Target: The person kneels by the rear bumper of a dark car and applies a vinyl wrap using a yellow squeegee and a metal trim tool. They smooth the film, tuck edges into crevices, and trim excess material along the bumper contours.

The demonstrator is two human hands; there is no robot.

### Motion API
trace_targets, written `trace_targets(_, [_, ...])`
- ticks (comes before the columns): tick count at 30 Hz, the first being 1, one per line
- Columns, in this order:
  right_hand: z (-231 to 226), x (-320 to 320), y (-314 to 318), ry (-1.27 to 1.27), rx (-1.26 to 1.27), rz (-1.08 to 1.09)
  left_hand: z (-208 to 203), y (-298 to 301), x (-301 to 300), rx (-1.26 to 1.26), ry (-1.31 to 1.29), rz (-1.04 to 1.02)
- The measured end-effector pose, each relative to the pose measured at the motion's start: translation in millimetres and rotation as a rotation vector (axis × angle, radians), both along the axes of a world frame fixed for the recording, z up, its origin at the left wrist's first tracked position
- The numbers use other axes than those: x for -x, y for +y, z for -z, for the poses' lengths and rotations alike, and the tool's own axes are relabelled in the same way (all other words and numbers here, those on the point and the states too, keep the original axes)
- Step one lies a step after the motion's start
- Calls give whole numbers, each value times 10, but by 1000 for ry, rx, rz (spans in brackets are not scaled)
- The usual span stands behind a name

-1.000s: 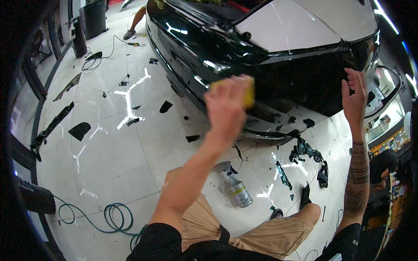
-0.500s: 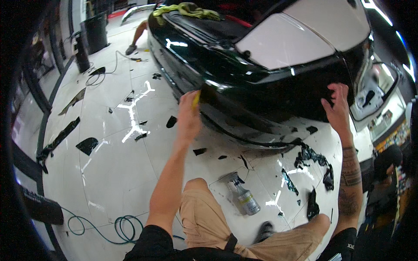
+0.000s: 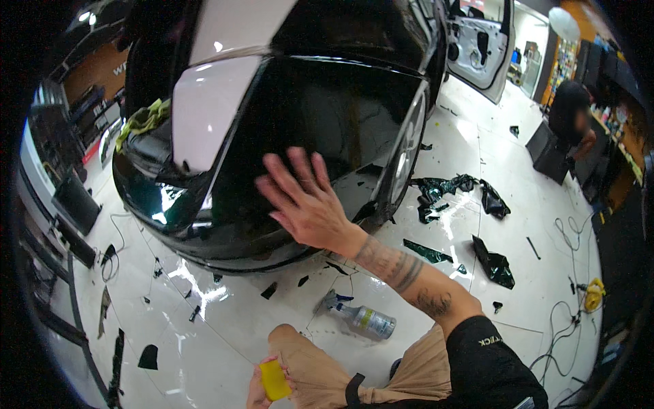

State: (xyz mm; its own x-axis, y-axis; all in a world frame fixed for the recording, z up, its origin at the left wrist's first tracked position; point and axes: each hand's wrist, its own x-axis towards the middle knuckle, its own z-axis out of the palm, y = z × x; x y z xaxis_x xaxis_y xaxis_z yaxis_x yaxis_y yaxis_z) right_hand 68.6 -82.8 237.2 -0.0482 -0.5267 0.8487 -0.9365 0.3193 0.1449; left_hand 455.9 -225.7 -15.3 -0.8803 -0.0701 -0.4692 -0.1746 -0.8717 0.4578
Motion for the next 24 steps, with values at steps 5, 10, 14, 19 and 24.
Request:
trace_targets(5, [-475,469,-232,160,126,-59,-557,308,722,481,-77,248])
trace_targets(10, [-332,525,-143,145,180,-66,-958,746,895,523,-106,312])
trace_targets(14, [54,698,173,121,166,-62,-1262,954,359,401,-306,48])
trace_targets(19, [544,1572,1076,241,82,9,-1157,1200,-186,500,-567,-257])
trace_targets(24, [685,2142,1501,-319,360,181,-986,1407,-286,532,-704,-409])
